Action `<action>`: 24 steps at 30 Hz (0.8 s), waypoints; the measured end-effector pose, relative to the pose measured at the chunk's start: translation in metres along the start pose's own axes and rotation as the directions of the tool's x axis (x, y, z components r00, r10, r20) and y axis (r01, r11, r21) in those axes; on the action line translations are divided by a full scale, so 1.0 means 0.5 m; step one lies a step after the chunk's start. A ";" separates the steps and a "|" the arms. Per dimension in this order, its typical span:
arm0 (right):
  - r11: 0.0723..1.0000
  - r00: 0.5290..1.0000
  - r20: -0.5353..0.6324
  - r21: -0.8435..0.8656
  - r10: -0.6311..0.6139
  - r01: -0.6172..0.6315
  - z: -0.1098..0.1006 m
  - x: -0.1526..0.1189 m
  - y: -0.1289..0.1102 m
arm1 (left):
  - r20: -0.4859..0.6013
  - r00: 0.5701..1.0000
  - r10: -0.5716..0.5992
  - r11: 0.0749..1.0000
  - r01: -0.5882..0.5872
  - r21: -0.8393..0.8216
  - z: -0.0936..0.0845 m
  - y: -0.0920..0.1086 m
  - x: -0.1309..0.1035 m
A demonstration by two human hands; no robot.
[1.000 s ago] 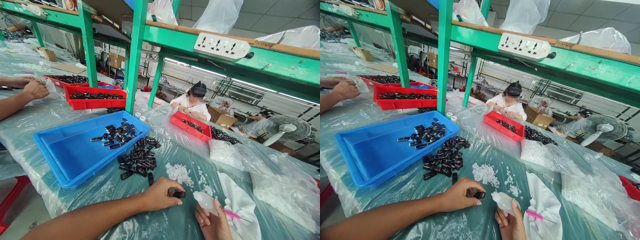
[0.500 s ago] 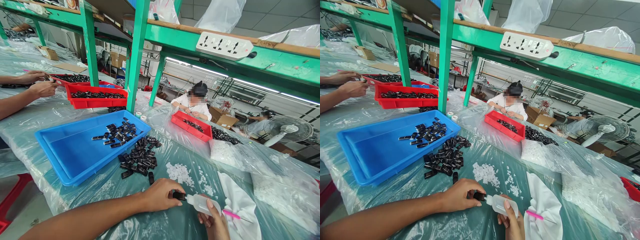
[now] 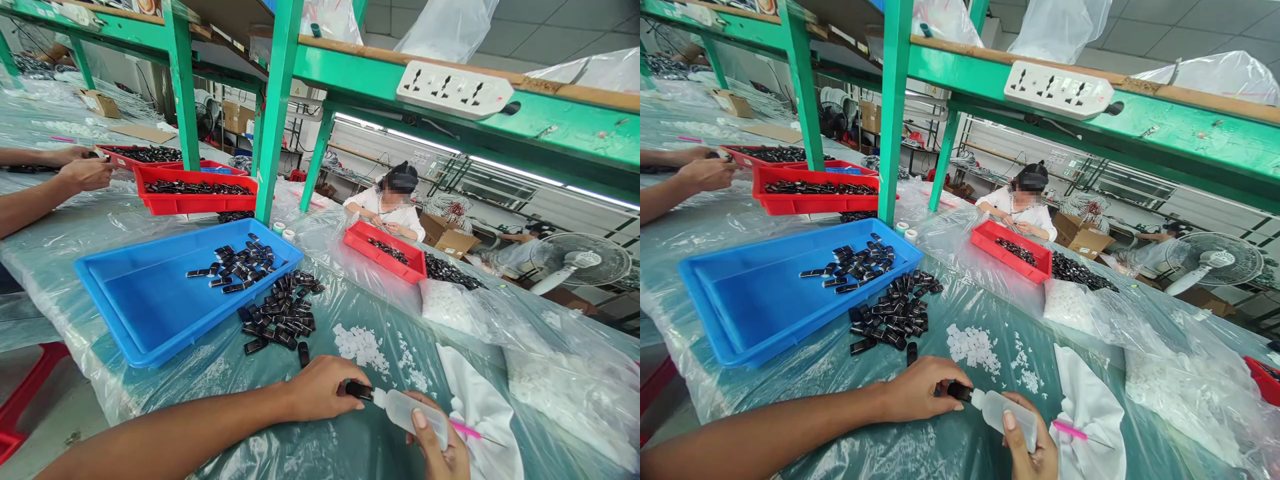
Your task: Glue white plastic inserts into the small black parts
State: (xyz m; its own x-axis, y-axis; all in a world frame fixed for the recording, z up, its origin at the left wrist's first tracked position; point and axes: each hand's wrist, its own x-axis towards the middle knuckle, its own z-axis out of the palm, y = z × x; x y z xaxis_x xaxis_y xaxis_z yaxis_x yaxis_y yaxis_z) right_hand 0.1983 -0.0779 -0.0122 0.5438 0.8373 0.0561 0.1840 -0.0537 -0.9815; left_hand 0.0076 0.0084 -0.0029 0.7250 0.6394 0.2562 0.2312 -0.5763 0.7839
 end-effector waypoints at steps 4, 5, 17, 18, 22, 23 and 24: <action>0.998 0.999 -0.015 -0.030 -0.051 0.050 0.000 -0.003 -0.007 | 0.002 1.000 0.002 1.000 -0.002 -0.012 -0.001 0.002 -0.001; 0.999 0.999 -0.016 -0.029 -0.045 0.044 0.000 -0.004 -0.007 | 0.003 1.000 0.002 1.000 -0.002 -0.014 -0.001 0.002 -0.001; 0.997 0.999 -0.033 -0.071 -0.023 0.021 0.001 -0.010 -0.017 | 0.010 1.000 0.004 1.000 -0.004 0.003 -0.005 0.003 -0.001; 0.996 0.999 -0.035 -0.090 -0.022 0.019 0.001 -0.010 -0.017 | 0.013 1.000 0.004 1.000 -0.004 -0.004 -0.006 0.005 -0.001; 0.990 0.999 -0.031 -0.141 -0.026 0.022 -0.002 -0.007 -0.014 | 0.023 1.000 0.000 1.000 0.000 -0.010 -0.008 0.009 -0.001; 0.989 0.999 -0.024 -0.145 -0.036 0.032 -0.002 -0.006 -0.012 | 0.022 1.000 -0.002 1.000 0.002 -0.003 -0.008 0.009 -0.001; 0.988 0.999 -0.016 -0.147 -0.046 0.043 -0.003 -0.006 -0.011 | 0.019 1.000 -0.003 1.000 0.002 0.007 -0.008 0.009 -0.001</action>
State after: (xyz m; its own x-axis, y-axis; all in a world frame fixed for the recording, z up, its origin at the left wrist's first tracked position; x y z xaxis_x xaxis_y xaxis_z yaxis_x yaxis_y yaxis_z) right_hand 0.1971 -0.0808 -0.0066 0.5480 0.8300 0.1040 0.3259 -0.0974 -0.9404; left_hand 0.0057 0.0075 0.0028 0.7368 0.6309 0.2432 0.2372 -0.5780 0.7808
